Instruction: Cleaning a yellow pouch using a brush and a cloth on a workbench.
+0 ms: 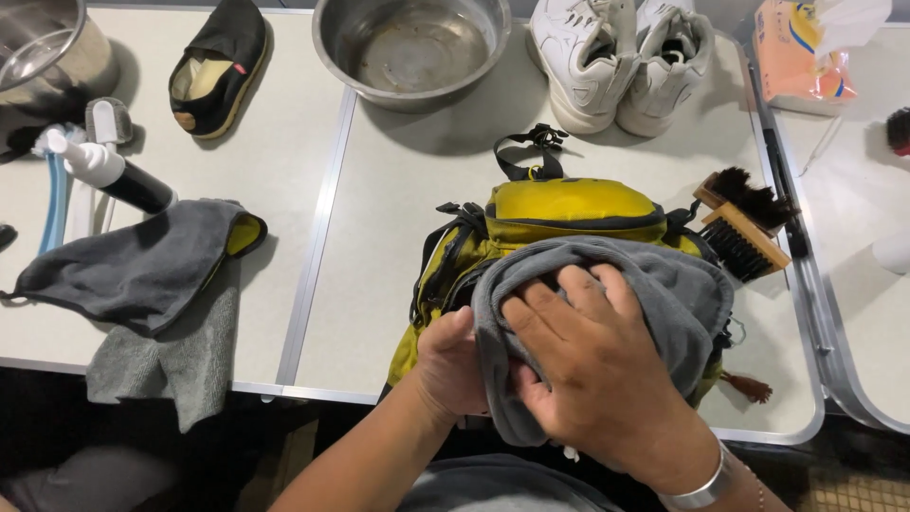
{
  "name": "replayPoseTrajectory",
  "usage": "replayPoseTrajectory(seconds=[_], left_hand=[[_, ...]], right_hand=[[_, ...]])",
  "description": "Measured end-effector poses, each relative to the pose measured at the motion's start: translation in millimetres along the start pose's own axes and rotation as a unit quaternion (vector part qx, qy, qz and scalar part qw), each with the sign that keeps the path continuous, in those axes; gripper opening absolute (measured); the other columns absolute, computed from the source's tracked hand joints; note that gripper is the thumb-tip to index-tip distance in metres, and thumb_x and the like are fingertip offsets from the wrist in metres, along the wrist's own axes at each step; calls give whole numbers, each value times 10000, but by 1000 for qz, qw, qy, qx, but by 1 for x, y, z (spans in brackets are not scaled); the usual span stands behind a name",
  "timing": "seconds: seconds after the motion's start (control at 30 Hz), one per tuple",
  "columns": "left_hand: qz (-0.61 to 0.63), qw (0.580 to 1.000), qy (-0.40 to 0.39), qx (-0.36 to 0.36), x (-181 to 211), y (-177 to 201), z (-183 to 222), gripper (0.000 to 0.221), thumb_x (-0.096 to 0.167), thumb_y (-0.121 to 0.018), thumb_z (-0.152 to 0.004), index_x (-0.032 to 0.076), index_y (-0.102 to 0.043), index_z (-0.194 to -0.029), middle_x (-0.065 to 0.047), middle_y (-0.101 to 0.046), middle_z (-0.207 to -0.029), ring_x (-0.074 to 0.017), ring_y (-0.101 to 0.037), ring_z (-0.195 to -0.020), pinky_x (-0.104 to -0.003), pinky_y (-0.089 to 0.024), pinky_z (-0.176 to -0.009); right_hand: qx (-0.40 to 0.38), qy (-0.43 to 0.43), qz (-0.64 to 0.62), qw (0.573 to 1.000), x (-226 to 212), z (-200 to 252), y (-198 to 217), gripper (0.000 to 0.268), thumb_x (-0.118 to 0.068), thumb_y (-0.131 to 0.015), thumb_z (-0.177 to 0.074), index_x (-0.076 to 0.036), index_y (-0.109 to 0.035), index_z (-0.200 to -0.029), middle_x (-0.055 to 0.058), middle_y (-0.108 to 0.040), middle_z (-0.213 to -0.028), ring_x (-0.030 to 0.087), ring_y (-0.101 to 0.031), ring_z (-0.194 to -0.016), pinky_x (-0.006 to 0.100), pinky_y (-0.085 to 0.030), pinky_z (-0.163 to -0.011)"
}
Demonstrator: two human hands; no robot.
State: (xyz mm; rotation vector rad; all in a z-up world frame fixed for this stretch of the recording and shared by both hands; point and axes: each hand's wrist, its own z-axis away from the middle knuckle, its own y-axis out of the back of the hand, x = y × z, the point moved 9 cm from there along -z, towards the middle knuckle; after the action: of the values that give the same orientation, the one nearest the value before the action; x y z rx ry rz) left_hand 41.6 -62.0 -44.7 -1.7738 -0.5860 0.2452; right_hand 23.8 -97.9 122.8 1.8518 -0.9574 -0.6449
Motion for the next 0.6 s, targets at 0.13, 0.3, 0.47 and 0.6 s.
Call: replayPoseTrajectory(seconds=[0.13,0.3,0.47,0.6], left_hand=[[-83,995,-8,58,4,-4,-5,561,361,-704,-964,31,-571,-1397,-142,-704,-1240,-295,-680,-1154,-431,-568,-1019],[-182,982,9,42,15,-46,-9,606,355,-722,-947,-17,-547,-1393,-133,-670,-1267,-265,-647,-1158,-399,-493,-1039],[-398,912,-40,84,48,-105,-2,482,97,-676,-1004,-28,-529,-1446,-199,-601,-1439,-312,-599,-1352,-450,-506,-1188],[-808,544,-173,145,99,-158,-13,438,43,-712,-870,60,-562,-1281,-127,-670,-1223,-239,-652,-1109,-342,-550,-1008]], right_hand=[[-54,14,37,998,13,19,-8,596,-377,-789,-730,-99,-565,-1207,100,-615,-1142,377,-523,-1003,588,-413,-939],[9,73,7,997,18,25,12,380,-11,-572,-761,7,-621,-1137,185,-644,-1044,422,-576,-948,582,-490,-900],[79,5,-131,988,38,26,28,379,-71,-716,-856,59,-620,-1198,191,-684,-1104,353,-646,-970,484,-515,-852],[243,-90,-170,951,43,19,66,283,-75,-570,-949,169,-658,-1062,278,-681,-1042,398,-678,-985,497,-568,-977]])
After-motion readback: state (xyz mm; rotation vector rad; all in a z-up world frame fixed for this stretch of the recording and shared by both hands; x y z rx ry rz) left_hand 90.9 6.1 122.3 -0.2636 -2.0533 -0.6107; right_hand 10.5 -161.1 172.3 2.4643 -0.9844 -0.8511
